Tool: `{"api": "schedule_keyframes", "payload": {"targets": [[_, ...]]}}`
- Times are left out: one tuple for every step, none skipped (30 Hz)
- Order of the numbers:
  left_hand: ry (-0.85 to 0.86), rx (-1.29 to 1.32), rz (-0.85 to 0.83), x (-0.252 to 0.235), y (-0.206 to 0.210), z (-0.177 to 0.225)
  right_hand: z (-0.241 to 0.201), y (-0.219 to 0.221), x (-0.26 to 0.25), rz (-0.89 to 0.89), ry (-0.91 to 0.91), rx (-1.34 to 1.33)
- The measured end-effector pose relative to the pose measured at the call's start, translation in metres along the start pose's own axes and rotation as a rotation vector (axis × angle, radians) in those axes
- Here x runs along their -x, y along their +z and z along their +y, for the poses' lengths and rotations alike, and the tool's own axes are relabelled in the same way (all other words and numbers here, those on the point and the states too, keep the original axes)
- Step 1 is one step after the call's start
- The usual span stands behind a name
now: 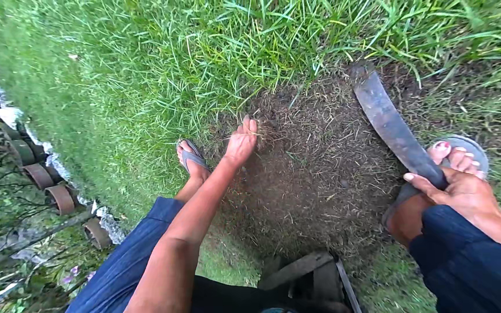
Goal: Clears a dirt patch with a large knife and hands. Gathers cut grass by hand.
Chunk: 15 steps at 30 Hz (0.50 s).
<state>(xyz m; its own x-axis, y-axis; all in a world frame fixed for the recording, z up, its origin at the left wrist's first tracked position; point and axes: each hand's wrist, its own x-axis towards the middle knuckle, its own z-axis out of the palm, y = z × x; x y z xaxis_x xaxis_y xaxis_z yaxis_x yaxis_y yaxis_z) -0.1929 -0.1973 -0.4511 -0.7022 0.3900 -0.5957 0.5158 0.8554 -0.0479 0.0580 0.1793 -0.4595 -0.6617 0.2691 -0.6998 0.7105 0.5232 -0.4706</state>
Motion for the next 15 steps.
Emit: {"api": "schedule_keyframes", "payload": {"targets": [[0.013,-0.004,0.009,-0.005,-0.001,-0.006,0.001,0.000,0.000,0.000,0.001,0.004],[0.025,-0.008,0.021,-0.009,-0.003,-0.010,0.002,0.001,0.000,-0.001,0.000,0.007],[0.020,-0.011,0.024,-0.012,-0.004,-0.012,0.002,0.001,0.000,-0.002,0.004,0.010],[-0.004,-0.017,0.024,-0.015,-0.006,-0.014,0.001,0.001,0.000,-0.005,0.009,0.010],[-0.043,-0.027,0.028,-0.018,-0.008,-0.014,0.002,0.001,-0.001,-0.005,0.013,0.011],[-0.093,-0.036,0.029,-0.020,-0.009,-0.015,0.003,0.002,-0.001,-0.004,0.013,0.012],[-0.149,-0.043,0.021,-0.023,-0.011,-0.014,0.004,0.002,-0.001,-0.001,0.013,0.013],[-0.198,-0.045,0.018,-0.025,-0.011,-0.015,0.004,0.003,-0.001,0.002,0.014,0.015],[-0.242,-0.040,0.010,-0.028,-0.012,-0.015,0.004,0.003,-0.001,0.008,0.014,0.018],[-0.279,-0.030,-0.002,-0.030,-0.013,-0.015,0.002,0.003,0.000,0.013,0.011,0.021],[-0.303,-0.022,-0.015,-0.033,-0.014,-0.015,0.000,0.002,0.000,0.015,0.011,0.020],[-0.316,-0.013,-0.038,-0.036,-0.017,-0.015,-0.001,0.002,0.001,0.016,0.011,0.020],[-0.322,-0.007,-0.078,-0.038,-0.022,-0.014,-0.001,0.002,0.001,0.015,0.008,0.021],[-0.317,-0.009,-0.124,-0.040,-0.027,-0.013,-0.001,0.002,0.001,0.016,0.005,0.021],[-0.301,-0.006,-0.158,-0.042,-0.032,-0.013,-0.002,0.002,0.001,0.013,0.008,0.022]]}}
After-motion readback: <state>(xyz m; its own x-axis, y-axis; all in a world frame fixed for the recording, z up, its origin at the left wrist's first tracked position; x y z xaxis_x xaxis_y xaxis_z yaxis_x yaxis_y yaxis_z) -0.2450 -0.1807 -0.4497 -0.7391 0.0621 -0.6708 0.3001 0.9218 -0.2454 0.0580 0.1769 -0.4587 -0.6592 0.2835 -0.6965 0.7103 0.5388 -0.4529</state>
